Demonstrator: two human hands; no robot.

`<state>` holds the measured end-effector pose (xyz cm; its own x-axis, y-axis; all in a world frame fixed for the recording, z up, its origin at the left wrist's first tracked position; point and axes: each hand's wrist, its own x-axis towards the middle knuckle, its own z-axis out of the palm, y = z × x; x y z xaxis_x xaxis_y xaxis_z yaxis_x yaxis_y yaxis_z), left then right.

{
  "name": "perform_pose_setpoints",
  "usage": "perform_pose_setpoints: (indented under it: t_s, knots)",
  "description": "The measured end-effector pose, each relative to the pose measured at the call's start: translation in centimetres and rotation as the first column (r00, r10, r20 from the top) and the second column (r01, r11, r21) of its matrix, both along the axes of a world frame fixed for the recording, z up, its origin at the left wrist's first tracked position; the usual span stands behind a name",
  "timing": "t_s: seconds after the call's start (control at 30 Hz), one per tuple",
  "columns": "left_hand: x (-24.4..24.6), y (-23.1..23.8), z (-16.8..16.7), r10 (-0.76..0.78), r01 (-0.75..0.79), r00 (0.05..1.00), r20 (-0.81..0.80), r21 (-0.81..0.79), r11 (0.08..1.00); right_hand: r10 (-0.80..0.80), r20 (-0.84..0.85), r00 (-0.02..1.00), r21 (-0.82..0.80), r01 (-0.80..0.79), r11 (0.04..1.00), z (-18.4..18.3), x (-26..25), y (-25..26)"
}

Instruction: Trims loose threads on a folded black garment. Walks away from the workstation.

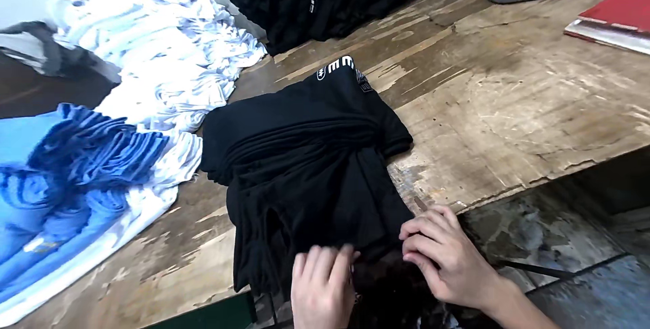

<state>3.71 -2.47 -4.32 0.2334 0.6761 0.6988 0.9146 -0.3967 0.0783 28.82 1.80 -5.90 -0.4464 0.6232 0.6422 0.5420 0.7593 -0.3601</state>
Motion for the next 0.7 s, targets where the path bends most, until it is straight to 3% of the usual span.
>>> perform_pose_setpoints:
  t_s: [0.07, 0.2, 0.3, 0.4, 0.5, 0.57, 0.63, 0.7]
  knots:
    - [0.6, -1.8, -0.3, -0.091, 0.091, 0.996, -0.009, 0.005, 0.996, 0.018, -0.027, 0.999, -0.003, -0.018, 1.000, -0.2, 0.4, 0.0]
    - [3.6, -4.3, 0.1, -0.373, 0.383, 0.924, 0.091, -0.171, 0.908, -0.022, -0.055, 0.998, 0.034, 0.024, 0.999, -0.1, 0.2, 0.2]
    - [2.9, -3.2, 1.2, -0.239, 0.267, 0.956, 0.171, -0.165, 0.949, -0.150, -0.079, 0.986, 0.077, 0.156, 0.985, 0.3, -0.7, 0.1]
    - [0.7, -0.5, 1.4, -0.064, 0.085, 0.989, 0.134, -0.157, 0.984, -0.304, -0.069, 0.950, 0.114, 0.310, 0.944, 1.1, -2.8, -0.3]
    - [-0.6, 1.0, 1.9, -0.086, 0.139, 0.958, 0.275, -0.180, 0.974, -0.326, -0.146, 0.934, 0.059, 0.337, 0.940, 1.8, -5.3, 0.1]
    - [-0.9, 1.6, 3.3, -0.142, 0.229, 0.911, 0.388, -0.188, 0.955, -0.222, -0.351, 0.910, -0.039, 0.222, 0.974, 1.9, -6.6, 0.9]
    - [-1.1, 2.5, 4.4, -0.115, 0.235, 0.872, 0.475, -0.201, 0.951, -0.118, -0.574, 0.810, -0.166, 0.026, 0.986, 2.2, -7.6, 1.8]
    - [-1.6, 3.7, 5.2, -0.051, 0.218, 0.843, 0.535, -0.253, 0.943, -0.149, -0.730, 0.667, -0.362, -0.193, 0.912, 3.1, -8.1, 2.5]
